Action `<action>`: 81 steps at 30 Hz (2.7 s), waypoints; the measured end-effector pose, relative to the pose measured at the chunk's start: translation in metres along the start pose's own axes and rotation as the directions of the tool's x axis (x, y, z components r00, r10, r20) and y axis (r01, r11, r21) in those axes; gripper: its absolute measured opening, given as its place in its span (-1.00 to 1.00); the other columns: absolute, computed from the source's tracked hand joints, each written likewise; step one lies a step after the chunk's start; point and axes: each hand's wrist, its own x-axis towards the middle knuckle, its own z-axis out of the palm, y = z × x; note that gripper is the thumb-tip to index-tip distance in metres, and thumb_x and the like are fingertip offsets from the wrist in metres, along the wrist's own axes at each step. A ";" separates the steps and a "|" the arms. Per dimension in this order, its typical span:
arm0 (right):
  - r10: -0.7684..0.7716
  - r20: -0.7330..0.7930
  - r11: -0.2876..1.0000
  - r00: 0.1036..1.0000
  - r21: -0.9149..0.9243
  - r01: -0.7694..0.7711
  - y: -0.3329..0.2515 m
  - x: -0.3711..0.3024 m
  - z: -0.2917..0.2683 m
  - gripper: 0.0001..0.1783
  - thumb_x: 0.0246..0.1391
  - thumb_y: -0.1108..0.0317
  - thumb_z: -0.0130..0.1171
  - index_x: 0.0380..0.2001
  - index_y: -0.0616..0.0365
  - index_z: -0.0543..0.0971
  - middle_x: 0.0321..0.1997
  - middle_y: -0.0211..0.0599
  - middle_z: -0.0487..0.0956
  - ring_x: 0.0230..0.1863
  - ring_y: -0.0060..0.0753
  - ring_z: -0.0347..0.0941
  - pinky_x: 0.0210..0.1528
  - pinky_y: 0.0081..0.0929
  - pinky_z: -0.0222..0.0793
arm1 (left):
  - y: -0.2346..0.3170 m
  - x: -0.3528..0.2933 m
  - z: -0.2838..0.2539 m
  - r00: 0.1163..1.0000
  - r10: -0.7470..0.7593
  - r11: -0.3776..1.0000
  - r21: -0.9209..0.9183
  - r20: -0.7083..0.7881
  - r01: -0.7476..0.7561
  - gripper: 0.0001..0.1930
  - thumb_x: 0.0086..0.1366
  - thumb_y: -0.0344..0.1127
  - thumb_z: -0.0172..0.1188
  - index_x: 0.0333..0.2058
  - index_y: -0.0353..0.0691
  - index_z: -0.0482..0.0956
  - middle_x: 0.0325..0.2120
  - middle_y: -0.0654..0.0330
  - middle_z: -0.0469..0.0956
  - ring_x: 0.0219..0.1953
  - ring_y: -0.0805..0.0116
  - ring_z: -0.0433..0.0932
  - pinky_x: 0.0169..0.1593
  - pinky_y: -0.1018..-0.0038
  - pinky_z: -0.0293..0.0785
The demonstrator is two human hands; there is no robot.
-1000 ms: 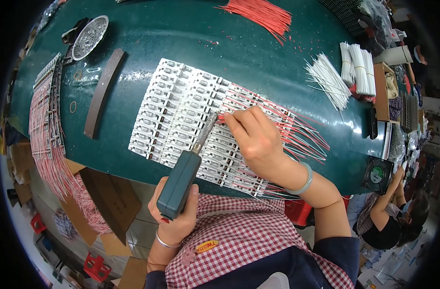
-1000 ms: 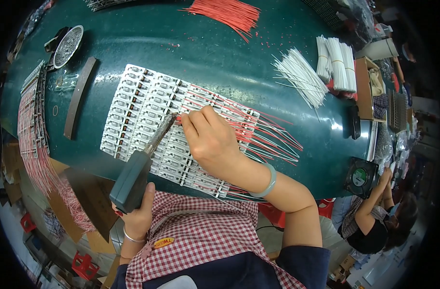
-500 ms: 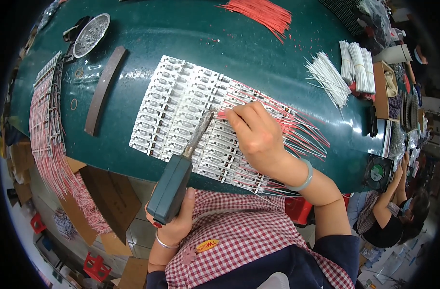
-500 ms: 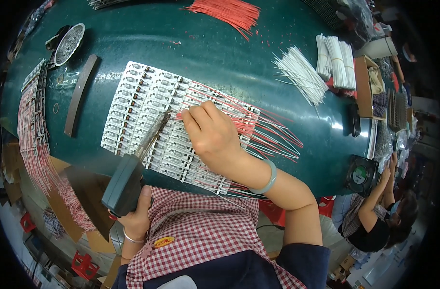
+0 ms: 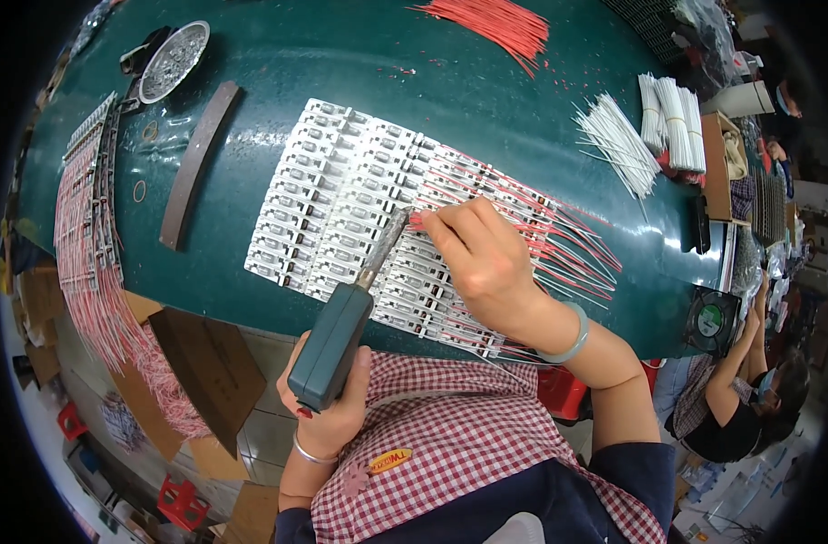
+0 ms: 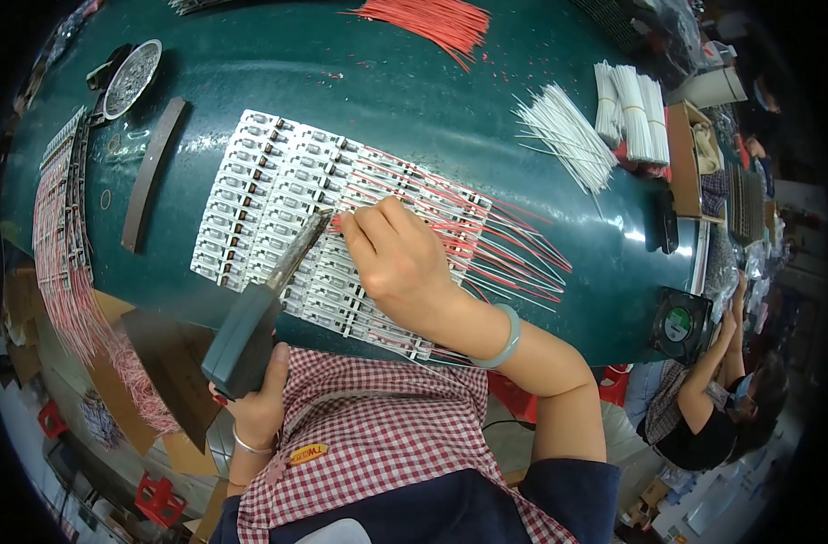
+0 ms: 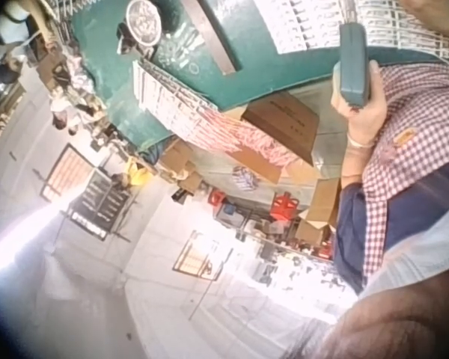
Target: The person solders wires to LED light strips using a soldering iron.
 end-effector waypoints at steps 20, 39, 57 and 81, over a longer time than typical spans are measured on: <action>-0.011 0.019 0.998 1.000 -0.056 0.013 -0.003 0.001 0.001 -0.67 -0.13 0.55 0.24 -0.22 0.49 0.61 -0.34 -0.19 0.49 -0.28 -0.26 0.41 -0.35 -0.44 0.41 | -0.004 -0.013 -0.009 1.000 -0.002 1.000 0.010 -0.004 0.002 -0.71 0.19 -0.51 0.40 -0.11 -0.44 0.63 -0.24 0.07 0.67 -0.28 0.31 0.65 -0.18 0.45 0.57; -0.006 0.033 0.999 0.999 -0.031 0.007 -0.014 -0.006 0.000 -0.64 -0.14 0.53 0.23 -0.19 0.47 0.60 -0.31 -0.20 0.49 -0.26 -0.26 0.41 -0.31 -0.42 0.42 | -0.002 -0.013 -0.008 1.000 0.022 0.999 0.039 0.017 -0.022 -0.83 0.13 -0.55 0.36 -0.27 -0.45 0.64 -0.40 0.04 0.61 -0.45 0.24 0.62 -0.36 0.46 0.51; -0.019 -0.016 1.000 1.000 0.000 0.019 -0.014 -0.010 0.000 -0.66 -0.12 0.53 0.22 -0.19 0.44 0.59 -0.29 -0.21 0.50 -0.25 -0.25 0.42 -0.35 -0.41 0.42 | -0.004 -0.023 -0.015 0.996 0.062 0.998 0.009 -0.063 -0.062 -0.78 0.17 -0.52 0.38 -0.20 -0.44 0.65 -0.32 0.03 0.66 -0.36 0.28 0.67 -0.26 0.48 0.57; -0.031 0.012 0.999 0.999 -0.040 0.032 -0.024 -0.010 0.003 -0.66 -0.15 0.52 0.22 -0.23 0.48 0.60 -0.37 -0.23 0.45 -0.31 -0.29 0.39 -0.38 -0.46 0.40 | -0.002 -0.022 -0.017 0.996 0.066 0.994 0.086 0.057 -0.071 -0.79 0.12 -0.55 0.35 -0.24 -0.46 0.64 -0.37 0.01 0.61 -0.45 0.22 0.62 -0.36 0.47 0.52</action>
